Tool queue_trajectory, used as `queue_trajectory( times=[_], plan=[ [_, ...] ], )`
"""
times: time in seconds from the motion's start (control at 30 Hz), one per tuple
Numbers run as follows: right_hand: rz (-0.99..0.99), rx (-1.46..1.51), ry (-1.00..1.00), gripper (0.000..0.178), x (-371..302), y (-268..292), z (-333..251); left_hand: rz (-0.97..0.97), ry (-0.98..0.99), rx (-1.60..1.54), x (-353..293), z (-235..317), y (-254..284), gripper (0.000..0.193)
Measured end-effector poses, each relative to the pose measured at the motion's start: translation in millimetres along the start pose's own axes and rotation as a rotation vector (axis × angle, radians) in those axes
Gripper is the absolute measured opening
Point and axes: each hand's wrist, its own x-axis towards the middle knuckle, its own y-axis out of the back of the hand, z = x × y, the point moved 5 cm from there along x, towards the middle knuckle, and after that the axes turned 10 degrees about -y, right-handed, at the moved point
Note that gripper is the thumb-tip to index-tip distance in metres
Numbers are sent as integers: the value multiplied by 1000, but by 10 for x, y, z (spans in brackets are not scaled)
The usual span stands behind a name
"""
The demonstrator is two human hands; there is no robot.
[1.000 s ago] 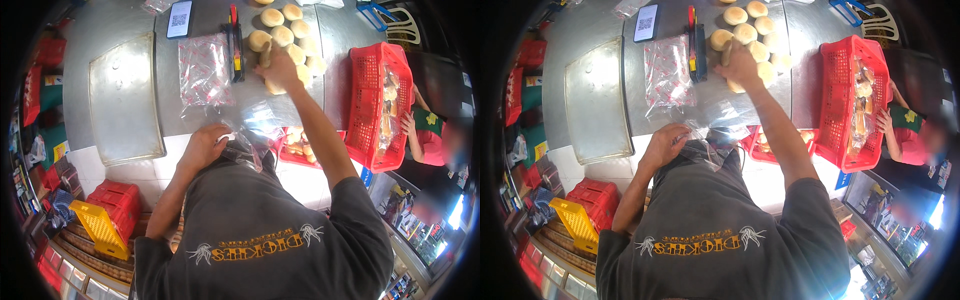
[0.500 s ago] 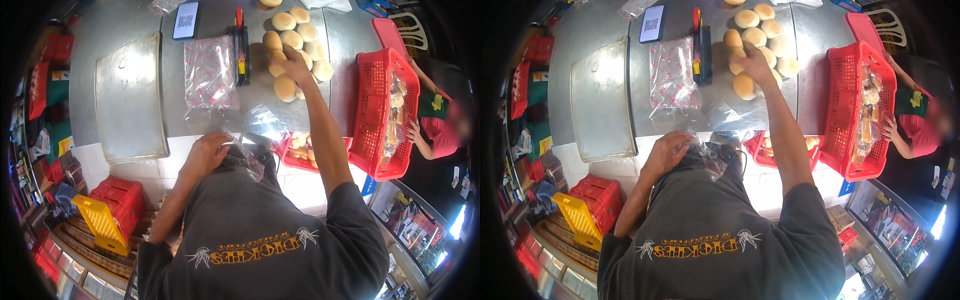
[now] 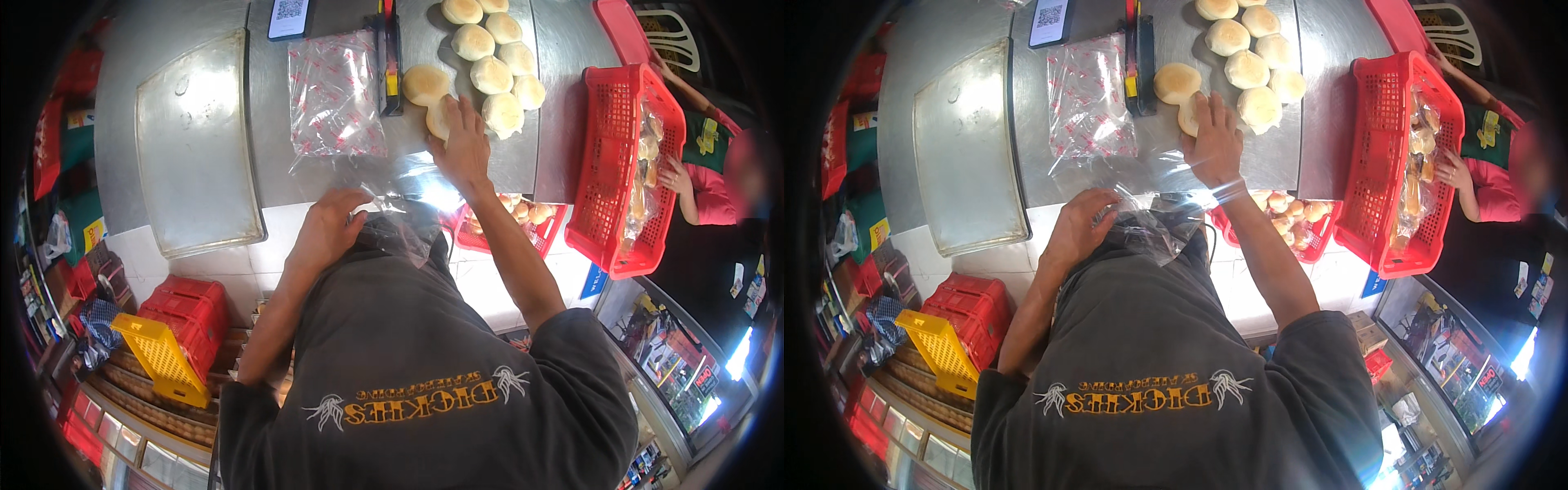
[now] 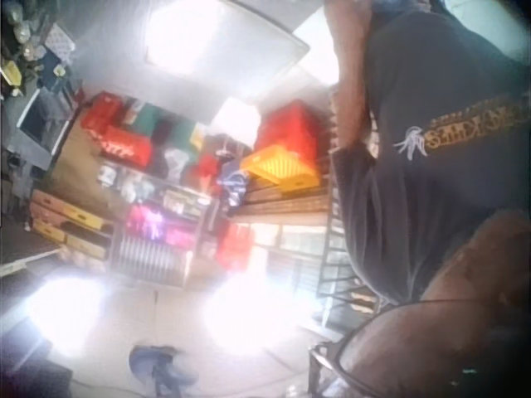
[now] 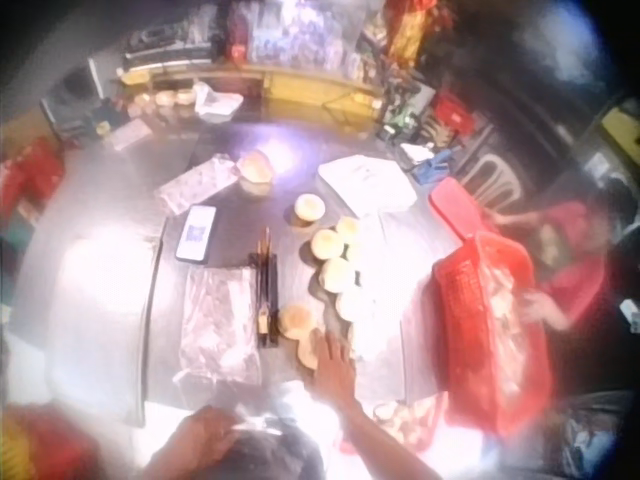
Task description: The person places round buns into clear plastic bags, seals them, and places them into red baskets. They repeatedly retrieve buns from a metal tray, pack them into bags, and organize the packaged buns into baskets on the counter.
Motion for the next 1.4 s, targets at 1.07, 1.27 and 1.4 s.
queue_trajectory(
  times=[1.07,1.27,1.4],
  plan=[
    [-983,1547,-229,74,-565,1416,-280,-286,-138,-89,1115,620,-54,63],
    [-1040,1249,-554,59,-652,968,-118,-335,-226,-97,1025,729,-216,80],
    [-1050,1527,-811,63,-847,535,54,-393,-200,-97,960,550,-405,82]
  ],
)
